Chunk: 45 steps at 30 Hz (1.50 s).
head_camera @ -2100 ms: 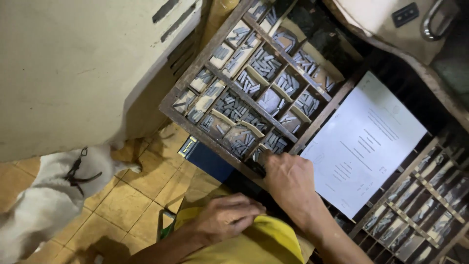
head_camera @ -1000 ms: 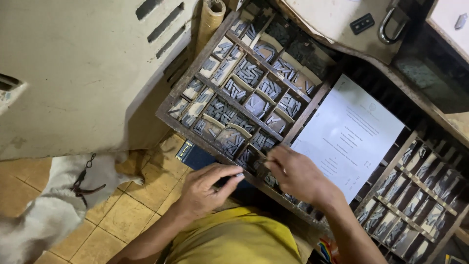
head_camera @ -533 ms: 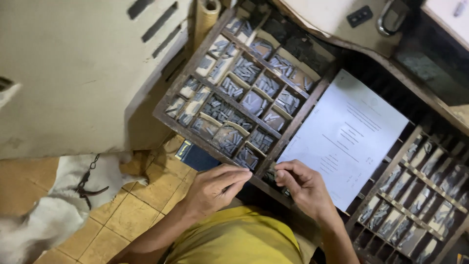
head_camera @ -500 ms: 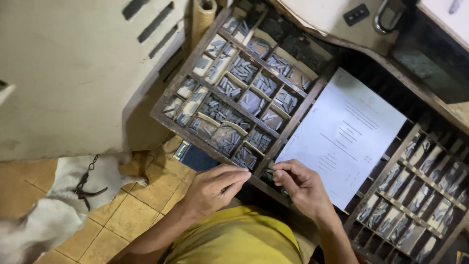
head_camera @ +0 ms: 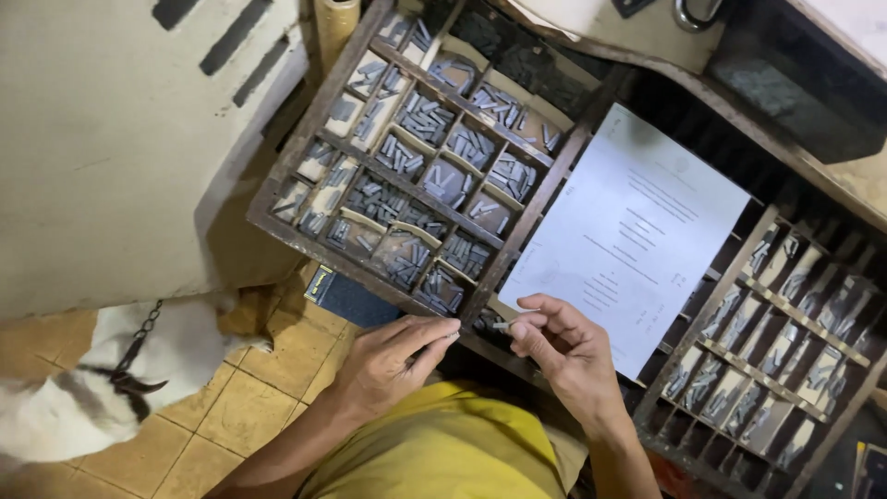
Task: The person is picking individual metal type characters from a storage case and arranging them into a layout for hot foil stamping.
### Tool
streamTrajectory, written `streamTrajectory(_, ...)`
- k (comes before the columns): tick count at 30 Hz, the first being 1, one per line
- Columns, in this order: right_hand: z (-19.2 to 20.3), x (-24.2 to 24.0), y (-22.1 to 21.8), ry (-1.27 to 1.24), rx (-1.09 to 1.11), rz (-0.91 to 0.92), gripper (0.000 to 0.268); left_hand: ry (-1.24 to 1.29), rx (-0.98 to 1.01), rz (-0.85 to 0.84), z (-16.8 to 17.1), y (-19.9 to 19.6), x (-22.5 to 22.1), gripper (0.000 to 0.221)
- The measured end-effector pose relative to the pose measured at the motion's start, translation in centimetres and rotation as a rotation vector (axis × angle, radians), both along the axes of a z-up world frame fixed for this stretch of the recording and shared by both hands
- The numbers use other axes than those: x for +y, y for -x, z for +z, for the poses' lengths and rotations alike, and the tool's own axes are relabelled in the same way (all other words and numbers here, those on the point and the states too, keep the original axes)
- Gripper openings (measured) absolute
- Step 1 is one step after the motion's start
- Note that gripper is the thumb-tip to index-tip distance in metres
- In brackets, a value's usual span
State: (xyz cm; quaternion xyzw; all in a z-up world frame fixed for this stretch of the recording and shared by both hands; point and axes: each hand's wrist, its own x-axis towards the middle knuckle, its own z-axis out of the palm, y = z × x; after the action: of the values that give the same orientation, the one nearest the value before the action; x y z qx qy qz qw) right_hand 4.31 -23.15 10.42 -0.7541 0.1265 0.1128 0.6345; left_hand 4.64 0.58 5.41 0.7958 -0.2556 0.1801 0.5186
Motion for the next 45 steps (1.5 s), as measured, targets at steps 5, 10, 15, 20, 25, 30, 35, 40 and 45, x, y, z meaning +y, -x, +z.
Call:
streamTrajectory(5,0.1,-0.3,0.1,-0.104,0.002,-0.024,0.023,-0.011,-0.033,-0.086,-0.3,-0.5,-1.1,0.030)
streamTrajectory(10,0.1,-0.2,0.1,-0.164,0.047,-0.074,0.023,-0.007,-0.070,-0.097,-0.6,-1.2,-2.5,0.034)
streamTrajectory(15,0.5,0.0,0.2,-0.146,0.064,-0.080,0.024,-0.028,-0.058,-0.158,-0.8,-1.7,-3.0,0.037)
streamTrajectory(20,0.6,-0.1,0.6,-0.165,0.041,-0.079,0.024,0.011,-0.058,-0.153,-0.2,-1.9,-3.2,0.032)
streamTrajectory(25,0.8,-0.5,1.0,-0.146,0.000,-0.101,0.027,0.031,-0.072,-0.139,-1.0,-1.7,-3.2,0.030)
streamTrajectory(30,-0.5,-1.3,2.1,0.056,-0.148,0.006,0.025,0.040,-0.095,-0.133,-1.5,-1.8,-3.2,0.032)
streamTrajectory(35,-1.5,-0.9,2.3,0.360,-0.601,0.221,0.027,0.051,-0.092,-0.150,-1.8,-1.7,-3.3,0.033)
streamTrajectory(40,0.4,0.5,2.0,0.337,-0.591,0.202,0.017,0.086,-0.059,-0.172,0.5,-1.6,-3.3,0.030)
streamTrajectory(45,2.0,-1.2,1.7,0.392,-0.506,0.060,0.014,-0.045,-0.161,-0.159,3.3,-3.5,-5.7,0.016)
